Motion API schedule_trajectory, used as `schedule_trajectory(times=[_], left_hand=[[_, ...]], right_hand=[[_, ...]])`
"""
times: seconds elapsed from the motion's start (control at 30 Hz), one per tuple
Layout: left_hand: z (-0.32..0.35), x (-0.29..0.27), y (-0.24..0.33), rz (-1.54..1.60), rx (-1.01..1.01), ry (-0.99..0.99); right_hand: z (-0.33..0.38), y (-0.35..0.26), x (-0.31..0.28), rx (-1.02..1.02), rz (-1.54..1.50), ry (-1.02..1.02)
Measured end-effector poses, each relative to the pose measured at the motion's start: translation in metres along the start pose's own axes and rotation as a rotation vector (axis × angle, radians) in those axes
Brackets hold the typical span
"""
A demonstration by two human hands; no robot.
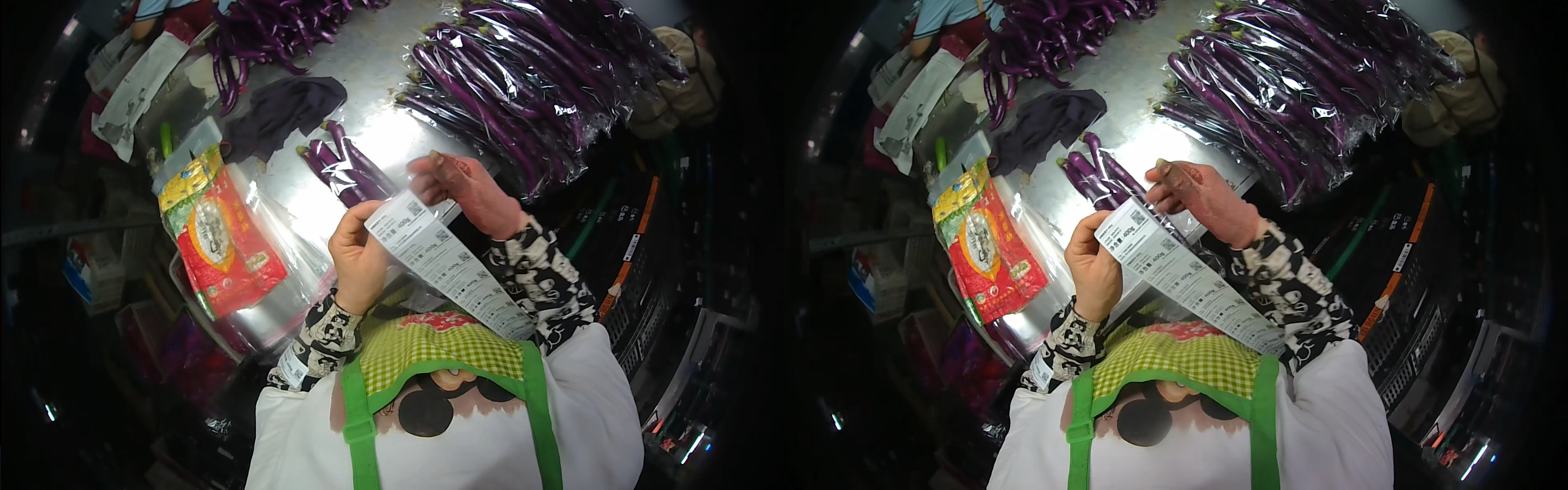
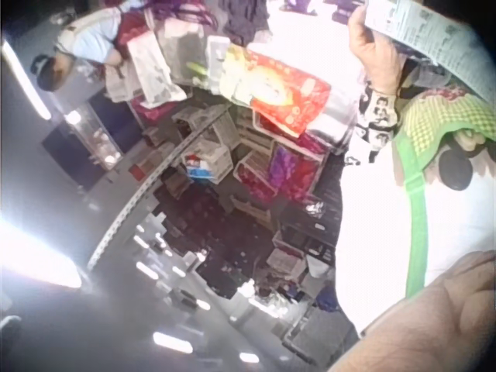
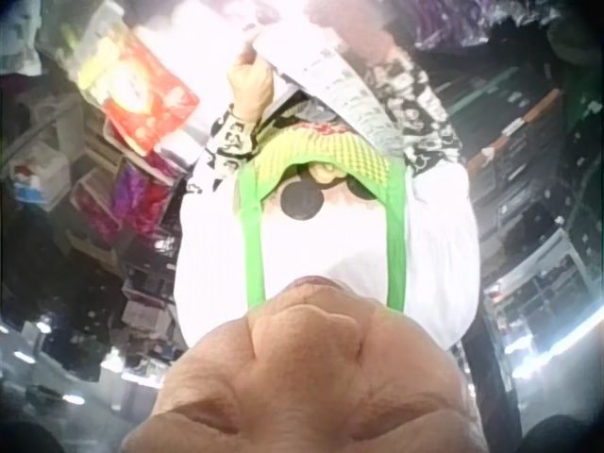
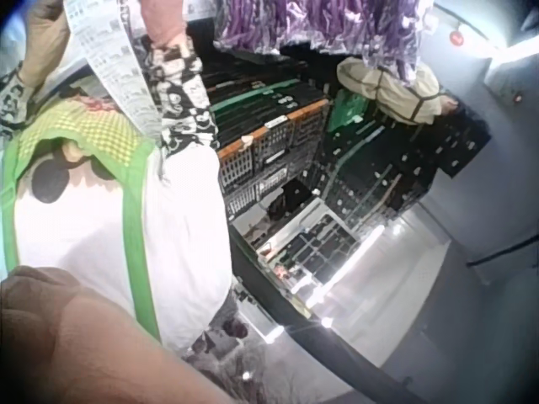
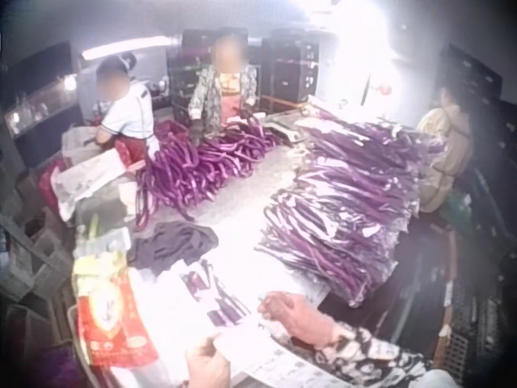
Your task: The person places eggplants into plastic bags, attaches labels from a long strip to each bag, and places the bagged eggplants into a plastic crate.
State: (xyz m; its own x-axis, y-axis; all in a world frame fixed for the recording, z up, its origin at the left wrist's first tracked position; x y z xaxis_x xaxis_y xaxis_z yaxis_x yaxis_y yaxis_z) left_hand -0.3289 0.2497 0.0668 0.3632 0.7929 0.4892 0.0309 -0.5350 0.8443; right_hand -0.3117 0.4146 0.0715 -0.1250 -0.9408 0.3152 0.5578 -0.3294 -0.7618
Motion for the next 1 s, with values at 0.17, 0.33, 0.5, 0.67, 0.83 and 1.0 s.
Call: schedule_trajectory(times=[0.17,0.33,0.5,0.67,0.83,1.0], left_hand=[[-0.002,0.011,-0.023,0.095,-0.066,-0.002],[0.008,0.014,-0.039,0.200,-0.175,0.055],[0.017,-0.006,-0.061,0.150,-0.238,0.095],[0.027,-0.031,-0.064,0.044,-0.244,0.148],[0.015,-0.032,-0.049,0.231,-0.136,0.252],[0.027,-0.033,-0.060,0.269,-0.229,0.297]], right_hand=[[0.021,-0.025,0.035,-0.106,0.454,-0.029],[0.016,-0.018,0.035,-0.020,0.416,0.017],[0.001,-0.008,0.037,-0.095,0.461,-0.016],[-0.014,0.007,0.041,0.025,0.514,-0.012],[-0.021,0.016,0.043,0.039,0.440,-0.042],[-0.022,0.027,0.038,0.090,0.407,-0.017]])
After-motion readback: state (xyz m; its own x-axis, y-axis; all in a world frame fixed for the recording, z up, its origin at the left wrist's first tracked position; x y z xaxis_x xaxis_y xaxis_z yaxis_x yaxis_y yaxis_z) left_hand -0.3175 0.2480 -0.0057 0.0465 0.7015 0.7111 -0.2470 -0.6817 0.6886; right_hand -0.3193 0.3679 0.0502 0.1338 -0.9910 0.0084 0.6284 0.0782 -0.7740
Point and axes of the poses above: each hand's wrist, its own z-axis away from the middle knuckle, its own x-axis out of the palm, y = z × x, the point moved 9 cm from there along -z, towards the middle knuckle, and after that the axes turned 14 degrees about x, right-handed, at the moved point
